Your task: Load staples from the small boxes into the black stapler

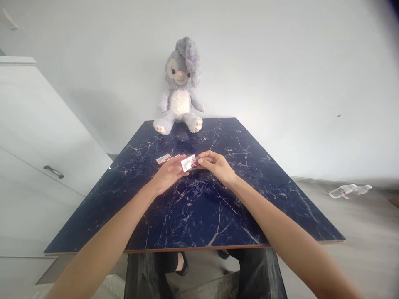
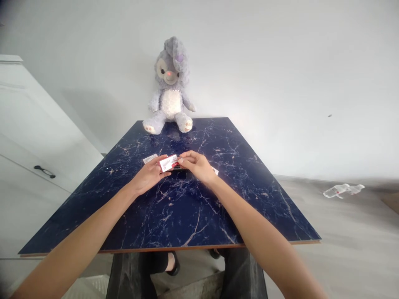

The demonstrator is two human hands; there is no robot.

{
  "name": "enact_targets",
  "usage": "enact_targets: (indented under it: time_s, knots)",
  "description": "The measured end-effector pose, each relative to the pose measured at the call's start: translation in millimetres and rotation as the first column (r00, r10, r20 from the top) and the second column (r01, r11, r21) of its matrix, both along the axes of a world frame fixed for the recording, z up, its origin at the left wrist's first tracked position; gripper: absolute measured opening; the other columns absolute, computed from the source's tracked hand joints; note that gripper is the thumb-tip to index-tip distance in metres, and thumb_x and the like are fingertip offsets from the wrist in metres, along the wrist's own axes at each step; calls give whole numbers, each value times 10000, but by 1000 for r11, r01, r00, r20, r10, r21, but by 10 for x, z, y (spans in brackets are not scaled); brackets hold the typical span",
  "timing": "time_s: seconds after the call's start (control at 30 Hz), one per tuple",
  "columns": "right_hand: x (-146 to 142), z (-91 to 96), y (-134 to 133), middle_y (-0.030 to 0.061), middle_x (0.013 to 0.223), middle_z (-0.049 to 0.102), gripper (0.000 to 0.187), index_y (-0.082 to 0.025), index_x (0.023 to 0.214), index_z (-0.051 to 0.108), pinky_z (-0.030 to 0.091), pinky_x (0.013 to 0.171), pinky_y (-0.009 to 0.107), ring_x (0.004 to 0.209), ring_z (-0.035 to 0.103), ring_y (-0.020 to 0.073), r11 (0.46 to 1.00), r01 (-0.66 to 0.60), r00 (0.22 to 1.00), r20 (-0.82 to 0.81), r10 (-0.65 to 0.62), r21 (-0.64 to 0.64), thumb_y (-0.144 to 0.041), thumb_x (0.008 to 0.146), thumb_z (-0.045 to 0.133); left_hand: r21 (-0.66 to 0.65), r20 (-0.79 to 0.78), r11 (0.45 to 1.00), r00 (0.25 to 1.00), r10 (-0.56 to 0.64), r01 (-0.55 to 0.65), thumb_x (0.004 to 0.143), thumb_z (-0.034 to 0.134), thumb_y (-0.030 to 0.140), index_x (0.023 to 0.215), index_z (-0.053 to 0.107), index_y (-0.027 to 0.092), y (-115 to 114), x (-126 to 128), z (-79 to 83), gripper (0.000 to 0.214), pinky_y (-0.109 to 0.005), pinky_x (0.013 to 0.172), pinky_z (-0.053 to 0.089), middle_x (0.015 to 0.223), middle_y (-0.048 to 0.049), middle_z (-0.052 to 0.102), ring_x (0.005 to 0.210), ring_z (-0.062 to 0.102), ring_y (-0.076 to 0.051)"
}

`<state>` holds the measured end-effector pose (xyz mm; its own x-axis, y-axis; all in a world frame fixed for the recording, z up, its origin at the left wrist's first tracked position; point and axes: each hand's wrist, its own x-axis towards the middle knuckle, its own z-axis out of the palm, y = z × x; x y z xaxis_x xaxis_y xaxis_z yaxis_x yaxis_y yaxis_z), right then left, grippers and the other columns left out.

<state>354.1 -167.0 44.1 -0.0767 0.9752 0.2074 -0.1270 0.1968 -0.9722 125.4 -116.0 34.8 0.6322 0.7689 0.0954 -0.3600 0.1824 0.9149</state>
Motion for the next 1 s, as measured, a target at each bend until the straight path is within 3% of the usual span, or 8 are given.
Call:
enact_targets:
  time_s: [0.07, 0.17, 0.27, 0.33, 0.4, 0.5, 0.77, 1.0]
  knots:
    - [63, 0, 24, 46, 1035, 777, 380, -233, 1036, 690, 587, 902, 365, 944, 728, 194, 998, 44, 994, 102, -48, 46, -521, 807, 786, -28, 15, 999, 1000, 27, -27, 830, 824, 366, 1258, 708, 246, 2, 4, 14, 460, -371, 939, 579, 1284, -104, 708, 1062, 715, -236]
    - [220, 9, 69, 54, 1075, 769, 364, -237, 1060, 728, 580, 830, 361, 888, 720, 204, 956, 236, 909, 309, -280, 173, -520, 832, 751, -26, -18, 996, 996, 89, -90, 895, 729, 341, 1252, 696, 212, 15, 10, 20, 381, -357, 884, 585, 1199, -109, 734, 940, 735, -214]
    - [381, -15, 116, 47, 1023, 779, 285, -249, 1026, 771, 566, 831, 374, 870, 720, 218, 901, 332, 755, 495, -431, 278, -462, 838, 747, 200, -258, 970, 947, 190, -140, 911, 668, 357, 1143, 727, 200, 5, 17, 17, 287, -331, 729, 563, 1046, -92, 746, 737, 699, -190]
    - [446, -58, 143, 34, 957, 789, 213, -256, 987, 785, 562, 859, 380, 879, 725, 224, 909, 295, 689, 593, -417, 296, -394, 826, 762, 502, -376, 849, 843, 384, -163, 899, 660, 344, 1019, 755, 208, -21, 16, 26, 205, -319, 706, 519, 964, -75, 725, 711, 651, -190]
    - [469, -109, 164, 22, 947, 796, 171, -266, 973, 791, 566, 871, 385, 891, 732, 228, 927, 242, 651, 661, -374, 286, -339, 821, 761, 742, -349, 651, 735, 582, -163, 892, 651, 307, 949, 764, 223, -44, 5, 49, 151, -317, 739, 480, 914, -64, 699, 744, 607, -201]
    - [458, -163, 179, 8, 1021, 798, 156, -291, 984, 797, 567, 912, 400, 963, 738, 242, 946, 163, 618, 719, -318, 279, -298, 839, 739, 855, -275, 487, 640, 717, -179, 917, 606, 285, 959, 756, 235, -40, -31, 82, 163, -309, 732, 432, 900, -55, 679, 704, 542, -191]
    - [437, -204, 183, -14, 1025, 799, 155, -322, 989, 805, 563, 921, 410, 953, 740, 245, 948, 107, 527, 791, -310, 300, -287, 871, 711, 869, -289, 471, 617, 732, -152, 930, 576, 270, 1004, 738, 232, 58, -49, -11, 182, -303, 745, 425, 1006, -59, 673, 740, 572, -186]
    - [445, -217, 190, -14, 1072, 793, 181, -321, 1033, 788, 559, 914, 416, 995, 733, 256, 954, 102, 537, 792, -290, 281, -291, 883, 692, 899, -293, 424, 570, 767, -109, 956, 545, 249, 1053, 721, 224, 82, -75, -21, 202, -309, 763, 447, 1050, -63, 676, 751, 594, -179]
